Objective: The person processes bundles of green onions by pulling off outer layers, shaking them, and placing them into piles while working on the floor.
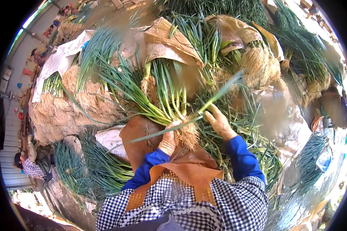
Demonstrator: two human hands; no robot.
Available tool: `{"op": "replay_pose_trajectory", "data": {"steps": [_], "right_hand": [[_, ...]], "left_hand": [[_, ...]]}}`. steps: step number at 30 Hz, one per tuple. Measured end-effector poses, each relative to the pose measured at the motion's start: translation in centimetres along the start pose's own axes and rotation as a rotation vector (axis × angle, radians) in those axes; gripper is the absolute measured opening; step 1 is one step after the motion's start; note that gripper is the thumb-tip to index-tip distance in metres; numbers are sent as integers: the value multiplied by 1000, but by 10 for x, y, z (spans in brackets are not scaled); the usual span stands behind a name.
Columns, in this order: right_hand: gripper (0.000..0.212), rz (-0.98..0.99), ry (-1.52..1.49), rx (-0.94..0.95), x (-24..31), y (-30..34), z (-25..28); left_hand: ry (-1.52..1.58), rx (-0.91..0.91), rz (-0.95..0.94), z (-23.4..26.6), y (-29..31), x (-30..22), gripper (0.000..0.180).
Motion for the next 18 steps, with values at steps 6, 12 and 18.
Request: {"op": "replay_pose_trajectory", "data": {"steps": [6,12,18], "right_hand": [[35,417,687,-61,45,-33,-58],[14,941,1275,56,61,-26,-87],[17,870,1408,689,14,-3,-88]], "left_hand": [[-126,-18,-42,-24,3,-8,22],[-73,-137,13,0,-11,8,17],[216,-11,208,-6,-9,17,26]]}}
Point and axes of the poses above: each hand's wrist, its own y-axis away from the middle knuckle, its own z-axis out of the back of the hand, x = y × z, the point moved 8 cm from there along -y, towards the middle knuckle, and after that the axes turned 5 degrees about -x, right-handed, at the moved point
